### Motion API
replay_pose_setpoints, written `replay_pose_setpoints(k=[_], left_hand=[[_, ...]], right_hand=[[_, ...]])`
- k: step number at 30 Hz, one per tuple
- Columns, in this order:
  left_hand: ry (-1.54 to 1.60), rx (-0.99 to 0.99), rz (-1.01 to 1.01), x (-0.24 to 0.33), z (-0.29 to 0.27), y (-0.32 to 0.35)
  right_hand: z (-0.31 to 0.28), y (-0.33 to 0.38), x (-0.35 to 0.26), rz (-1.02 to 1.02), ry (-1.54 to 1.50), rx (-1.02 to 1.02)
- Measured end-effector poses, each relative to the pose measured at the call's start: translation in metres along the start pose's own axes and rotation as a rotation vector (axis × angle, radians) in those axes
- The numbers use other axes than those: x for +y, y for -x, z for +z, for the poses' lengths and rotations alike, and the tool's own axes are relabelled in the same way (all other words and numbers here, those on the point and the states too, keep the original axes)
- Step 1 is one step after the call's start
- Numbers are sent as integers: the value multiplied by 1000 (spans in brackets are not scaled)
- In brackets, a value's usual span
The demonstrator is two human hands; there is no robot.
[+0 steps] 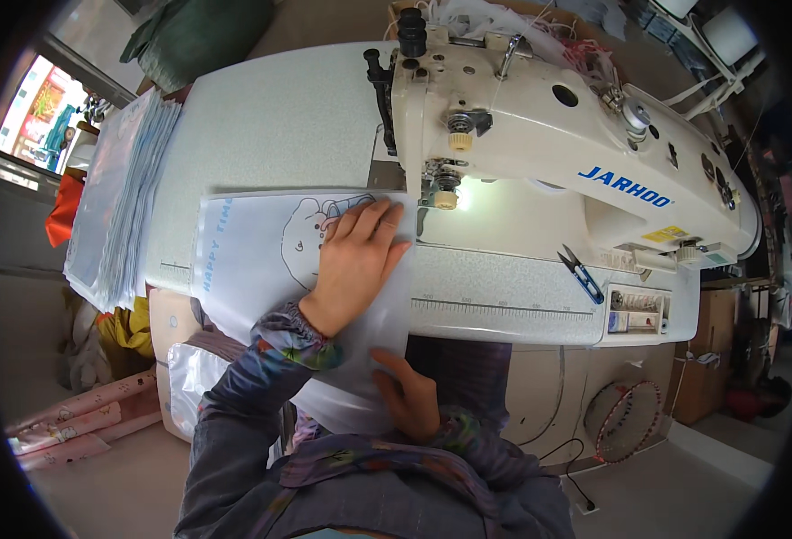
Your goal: Sewing the edges of printed fabric pouches using an industrial sewing machine to assemble them.
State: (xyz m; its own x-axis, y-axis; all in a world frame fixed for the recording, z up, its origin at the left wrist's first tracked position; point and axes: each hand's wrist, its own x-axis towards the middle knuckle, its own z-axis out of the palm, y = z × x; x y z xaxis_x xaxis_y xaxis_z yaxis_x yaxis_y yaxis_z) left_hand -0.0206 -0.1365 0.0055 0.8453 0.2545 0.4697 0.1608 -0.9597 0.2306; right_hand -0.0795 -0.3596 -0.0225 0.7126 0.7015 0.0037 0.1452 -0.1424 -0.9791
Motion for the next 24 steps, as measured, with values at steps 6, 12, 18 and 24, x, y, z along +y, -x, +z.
replay_pose_setpoints(k=[6,12,18,24], left_hand=[[20,-23,63,-2,10,-14],[15,-11,52,-8,15,-19],[31,-30,83,-15,9,-19],[-2,-17,113,-17,14,-26]], right_hand=[[-3,-6,-7,92,-4,36],[-4,-14,-8,114,6,14],[-7,-5,-4,133,-3,-144],[-5,-11,-5,120,-57,-127]])
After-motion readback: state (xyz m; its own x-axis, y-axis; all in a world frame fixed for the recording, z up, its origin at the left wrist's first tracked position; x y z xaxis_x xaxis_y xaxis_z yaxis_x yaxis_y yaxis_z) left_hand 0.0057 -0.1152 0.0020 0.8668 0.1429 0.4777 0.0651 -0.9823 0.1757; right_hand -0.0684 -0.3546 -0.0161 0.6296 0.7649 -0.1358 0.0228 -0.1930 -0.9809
